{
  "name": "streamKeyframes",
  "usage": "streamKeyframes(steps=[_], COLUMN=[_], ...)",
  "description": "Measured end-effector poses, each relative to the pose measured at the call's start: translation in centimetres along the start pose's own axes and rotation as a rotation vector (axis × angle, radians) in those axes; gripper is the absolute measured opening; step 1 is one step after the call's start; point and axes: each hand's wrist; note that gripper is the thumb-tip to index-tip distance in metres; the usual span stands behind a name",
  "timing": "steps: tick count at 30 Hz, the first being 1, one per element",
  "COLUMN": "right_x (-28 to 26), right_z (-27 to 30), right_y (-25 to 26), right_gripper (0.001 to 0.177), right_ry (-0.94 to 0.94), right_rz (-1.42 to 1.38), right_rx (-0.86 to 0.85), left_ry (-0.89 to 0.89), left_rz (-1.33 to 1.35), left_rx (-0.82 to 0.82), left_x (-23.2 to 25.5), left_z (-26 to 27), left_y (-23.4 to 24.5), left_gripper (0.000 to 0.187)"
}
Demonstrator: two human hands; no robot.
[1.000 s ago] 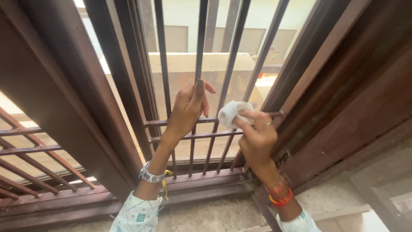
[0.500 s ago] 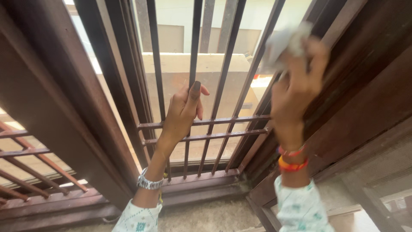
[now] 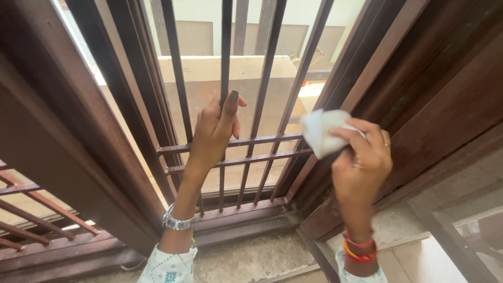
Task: The person wipes the vertical metal bars of a window grille with a white cloth. They hold the grille with one hand and scrub each bar individually with the other, moving from one section to the next.
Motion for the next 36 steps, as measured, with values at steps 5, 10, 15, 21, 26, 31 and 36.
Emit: streamKeyframes(steps=[5, 10, 15, 21, 26, 31, 36], right_x=[-1.5, -1.2, -2.4, -4.0, -5.9, -8.2, -7.8], right_z=[0.3, 1.0, 0.9, 2.3, 2.1, 2.1, 2.5], right_y=[-4.1, -0.3, -3.5, -2.6, -3.7, -5.2, -3.3], right_gripper=[0.035, 0.035, 0.043, 0.041, 0.041, 0.039, 0.035], right_ry=[0.054, -0.063, 0.077, 0.111, 0.268, 0.338, 0.244], right_rz=[0.039, -0.242, -0.069, -0.047, 0.023, 0.012, -0.36], right_rx=[-0.046, -0.098, 0.081, -0.293, -0.052, -0.095, -0.103], left_ry=[0.054, -0.03, -0.043, -0.088, -0.101, -0.11, -0.102], left_rz=[0.003, 0.071, 0.012, 0.031, 0.071, 0.085, 0.044], left_rx=[-0.033, -0.057, -0.032, -0.03, -0.033, -0.027, -0.018], left_x=[0.2, -0.3, -0.5, -0.7, -1.0, -1.0, -0.8], left_z=[0.0, -0.3, -0.2, -0.3, -0.3, -0.2, -0.2], left_y=[0.2, 0.3, 0.2, 0.2, 0.3, 0.3, 0.2], left_gripper=[0.061, 0.059, 0.057, 0.057, 0.054, 0.053, 0.052])
Point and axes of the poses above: each hand's wrist, its own z-axis away from the middle knuckle, its own y-axis out of the back of the hand, x = y × z, and after that the axes turned 6 degrees about z, right-handed
